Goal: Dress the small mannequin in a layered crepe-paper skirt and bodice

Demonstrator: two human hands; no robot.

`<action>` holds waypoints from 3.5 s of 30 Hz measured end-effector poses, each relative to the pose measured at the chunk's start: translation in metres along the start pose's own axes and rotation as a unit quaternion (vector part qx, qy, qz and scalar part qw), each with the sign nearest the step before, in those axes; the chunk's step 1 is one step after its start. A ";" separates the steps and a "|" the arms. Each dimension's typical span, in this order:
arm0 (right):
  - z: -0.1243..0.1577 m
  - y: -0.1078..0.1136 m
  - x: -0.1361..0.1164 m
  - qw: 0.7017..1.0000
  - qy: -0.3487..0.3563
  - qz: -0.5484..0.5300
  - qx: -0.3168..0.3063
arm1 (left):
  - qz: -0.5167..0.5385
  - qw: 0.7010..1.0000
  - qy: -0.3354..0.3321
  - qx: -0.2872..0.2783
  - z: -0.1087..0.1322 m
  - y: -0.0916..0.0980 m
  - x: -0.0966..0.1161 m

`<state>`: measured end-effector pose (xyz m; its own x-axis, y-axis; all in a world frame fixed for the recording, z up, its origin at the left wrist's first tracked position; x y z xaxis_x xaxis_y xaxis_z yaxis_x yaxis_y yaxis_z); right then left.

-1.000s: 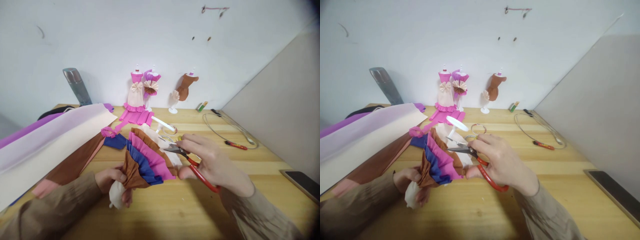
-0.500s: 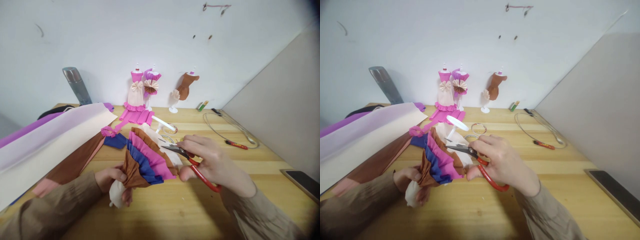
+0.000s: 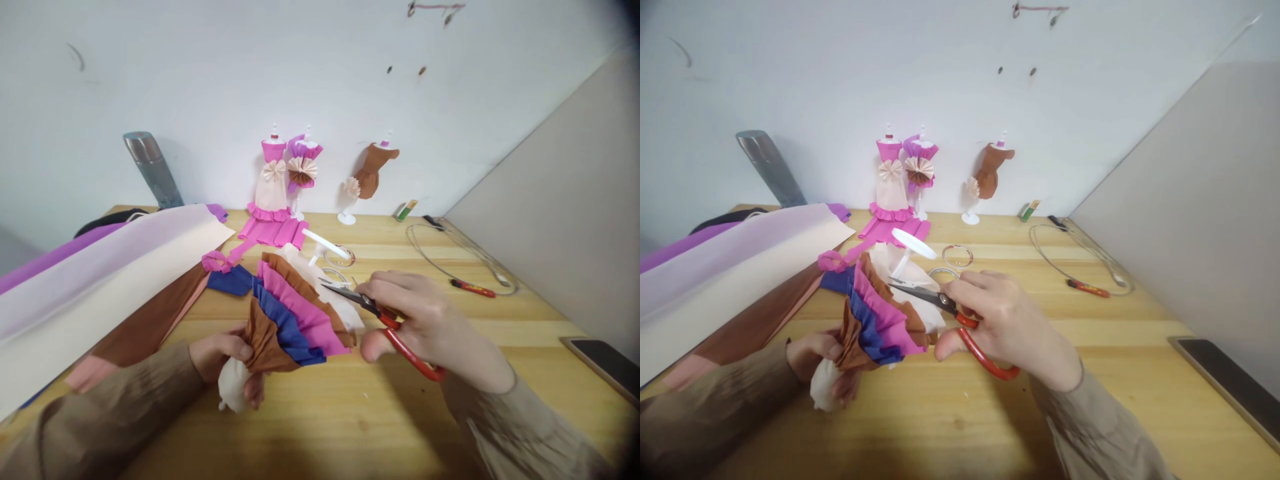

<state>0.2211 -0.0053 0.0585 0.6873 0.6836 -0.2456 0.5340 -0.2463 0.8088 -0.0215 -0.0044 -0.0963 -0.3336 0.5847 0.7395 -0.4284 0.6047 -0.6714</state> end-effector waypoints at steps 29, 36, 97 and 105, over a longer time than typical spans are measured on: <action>0.004 0.002 0.019 0.985 -0.147 -0.074 -0.050 | 0.038 0.999 -0.028 -0.015 0.000 -0.001 0.002; 0.002 -0.004 0.014 0.987 -0.121 -0.098 -0.045 | 0.043 0.998 -0.029 -0.026 0.000 -0.004 0.006; 0.007 -0.058 0.015 0.942 -0.307 0.032 -0.136 | 0.012 0.974 -0.217 0.057 -0.007 -0.028 0.060; 0.023 -0.111 0.000 0.921 -0.300 -0.117 -0.218 | 0.043 0.968 -0.206 0.137 -0.011 0.004 0.057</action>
<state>0.1736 0.0064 -0.0435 0.7969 0.1486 -0.5855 0.5430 0.2485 0.8021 -0.0328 0.0374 -0.0580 -0.6603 0.3282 0.6755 -0.5718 0.3635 -0.7355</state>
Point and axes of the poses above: each hand's wrist, its own z-axis away from the middle knuckle, its own y-axis out of the back of the hand, x = y × z, the point moved 4 cm from there along -z, towards the middle knuckle, and after that the axes turned 10 degrees about -y, right-handed, at the moved point
